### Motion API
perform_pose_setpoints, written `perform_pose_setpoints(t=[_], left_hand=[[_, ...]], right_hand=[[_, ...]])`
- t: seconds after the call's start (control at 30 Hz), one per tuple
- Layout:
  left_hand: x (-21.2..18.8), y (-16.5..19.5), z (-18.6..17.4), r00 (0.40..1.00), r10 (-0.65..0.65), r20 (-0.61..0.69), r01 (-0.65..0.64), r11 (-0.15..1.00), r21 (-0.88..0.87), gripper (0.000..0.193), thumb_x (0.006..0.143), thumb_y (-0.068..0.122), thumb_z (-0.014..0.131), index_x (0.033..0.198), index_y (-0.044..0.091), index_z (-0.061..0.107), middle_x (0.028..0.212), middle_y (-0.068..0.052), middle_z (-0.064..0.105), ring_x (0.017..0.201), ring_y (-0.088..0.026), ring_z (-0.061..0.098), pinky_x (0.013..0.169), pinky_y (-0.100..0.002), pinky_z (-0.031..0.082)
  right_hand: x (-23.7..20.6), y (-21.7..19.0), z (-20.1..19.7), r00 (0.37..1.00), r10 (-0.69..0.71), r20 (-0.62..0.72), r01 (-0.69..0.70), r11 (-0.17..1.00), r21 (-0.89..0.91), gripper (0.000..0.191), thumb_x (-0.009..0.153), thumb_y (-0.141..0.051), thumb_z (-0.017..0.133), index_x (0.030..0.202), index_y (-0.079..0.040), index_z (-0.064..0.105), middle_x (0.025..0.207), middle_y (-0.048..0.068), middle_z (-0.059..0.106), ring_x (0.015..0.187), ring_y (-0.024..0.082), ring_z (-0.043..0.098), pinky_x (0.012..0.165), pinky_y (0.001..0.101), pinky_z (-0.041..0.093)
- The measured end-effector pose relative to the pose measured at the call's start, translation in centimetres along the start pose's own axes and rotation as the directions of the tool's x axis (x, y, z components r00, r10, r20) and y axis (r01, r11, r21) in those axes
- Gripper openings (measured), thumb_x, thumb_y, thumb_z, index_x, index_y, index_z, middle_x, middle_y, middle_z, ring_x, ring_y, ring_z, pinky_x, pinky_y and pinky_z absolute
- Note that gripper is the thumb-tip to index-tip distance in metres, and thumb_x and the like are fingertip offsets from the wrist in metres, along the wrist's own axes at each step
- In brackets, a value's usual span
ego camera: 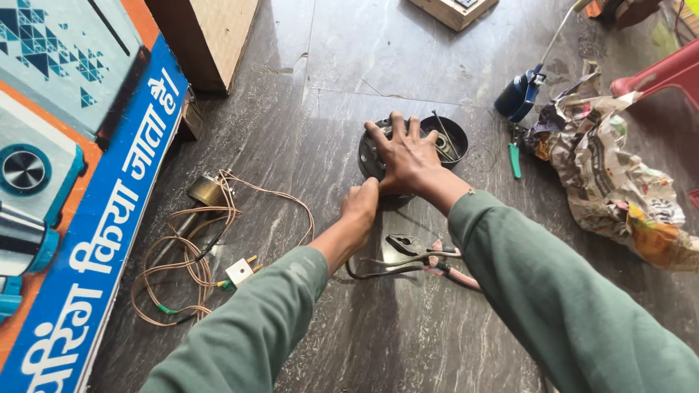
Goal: The person assembles a small electric motor by hand. They insert the rotor into the stator, align the housing, and secure the components using pliers to tighten wires and parts.
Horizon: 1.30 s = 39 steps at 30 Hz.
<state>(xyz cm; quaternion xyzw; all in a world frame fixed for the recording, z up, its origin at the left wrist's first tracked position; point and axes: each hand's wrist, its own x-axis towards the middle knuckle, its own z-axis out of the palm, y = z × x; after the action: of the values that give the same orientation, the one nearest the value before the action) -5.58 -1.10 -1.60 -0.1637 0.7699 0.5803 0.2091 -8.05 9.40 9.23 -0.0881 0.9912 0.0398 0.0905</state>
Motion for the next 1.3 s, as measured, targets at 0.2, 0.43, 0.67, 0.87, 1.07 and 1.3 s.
perform_pose_setpoints(t=[0.2, 0.43, 0.67, 0.87, 1.07, 1.3], left_hand=[[-1.9, 0.6, 0.1, 0.997, -0.07, 0.036, 0.074, 0.988, -0.137, 0.084, 0.083, 0.063, 0.051, 0.125, -0.008, 0.063, 0.134, -0.03, 0.06, 0.128, -0.042, 0.058, 0.107, -0.045, 0.042], [-1.2, 0.8, -1.6, 0.986, 0.163, 0.039, -0.168, 0.958, 0.231, 0.08, 0.09, 0.06, 0.045, 0.112, -0.011, 0.072, 0.119, -0.039, 0.065, 0.122, -0.048, 0.062, 0.106, -0.05, 0.046], [-0.9, 0.7, -2.2, 0.958, 0.281, 0.058, -0.285, 0.914, 0.288, 0.069, 0.082, 0.052, 0.056, 0.104, -0.012, 0.072, 0.105, -0.037, 0.068, 0.11, -0.046, 0.068, 0.095, -0.05, 0.052], [-1.9, 1.5, -3.1, 0.96, 0.28, -0.016, -0.269, 0.934, 0.234, 0.069, 0.081, 0.054, 0.057, 0.102, -0.01, 0.074, 0.102, -0.037, 0.07, 0.107, -0.046, 0.07, 0.093, -0.05, 0.053], [-3.5, 2.5, -1.4, 0.975, 0.173, -0.136, -0.176, 0.984, -0.005, 0.071, 0.078, 0.052, 0.062, 0.103, -0.013, 0.071, 0.105, -0.038, 0.07, 0.104, -0.046, 0.071, 0.09, -0.05, 0.053], [-3.4, 2.4, 0.5, 0.967, 0.057, -0.247, -0.112, 0.97, -0.215, 0.055, 0.075, 0.037, 0.069, 0.094, -0.015, 0.069, 0.091, -0.028, 0.073, 0.082, -0.031, 0.072, 0.075, -0.045, 0.054]], right_hand=[[0.9, 0.4, 1.8, 0.998, -0.057, -0.013, 0.056, 0.997, -0.06, 0.124, 0.064, -0.047, 0.086, 0.164, -0.026, 0.017, 0.163, 0.029, 0.009, 0.148, 0.057, 0.011, 0.107, 0.0849, 0.021], [1.7, 0.6, 5.0, 0.843, -0.419, -0.337, 0.238, 0.852, -0.466, 0.098, 0.078, -0.044, 0.078, 0.16, -0.015, 0.035, 0.171, 0.019, 0.006, 0.152, 0.053, -0.004, 0.101, 0.0855, 0.02], [2.3, 0.0, 5.2, 0.752, -0.646, -0.132, 0.475, 0.67, -0.57, 0.048, 0.084, -0.04, 0.071, 0.129, -0.026, 0.063, 0.141, 0.003, 0.047, 0.148, 0.024, 0.031, 0.112, 0.0823, 0.022], [4.3, -0.5, 5.0, 0.735, -0.656, -0.172, 0.444, 0.657, -0.609, 0.029, 0.093, -0.028, 0.06, 0.121, -0.03, 0.067, 0.133, -0.004, 0.053, 0.137, 0.019, 0.044, 0.105, 0.0803, 0.029], [3.2, -0.1, 4.5, 0.758, -0.604, -0.246, 0.42, 0.741, -0.524, 0.03, 0.09, -0.03, 0.061, 0.12, -0.029, 0.067, 0.133, -0.005, 0.053, 0.138, 0.013, 0.043, 0.099, 0.0728, 0.037], [3.3, -0.4, 3.8, 0.78, -0.567, -0.266, 0.426, 0.792, -0.438, 0.035, 0.085, -0.033, 0.067, 0.12, -0.029, 0.065, 0.131, -0.005, 0.053, 0.138, 0.014, 0.043, 0.088, 0.0631, 0.046]])
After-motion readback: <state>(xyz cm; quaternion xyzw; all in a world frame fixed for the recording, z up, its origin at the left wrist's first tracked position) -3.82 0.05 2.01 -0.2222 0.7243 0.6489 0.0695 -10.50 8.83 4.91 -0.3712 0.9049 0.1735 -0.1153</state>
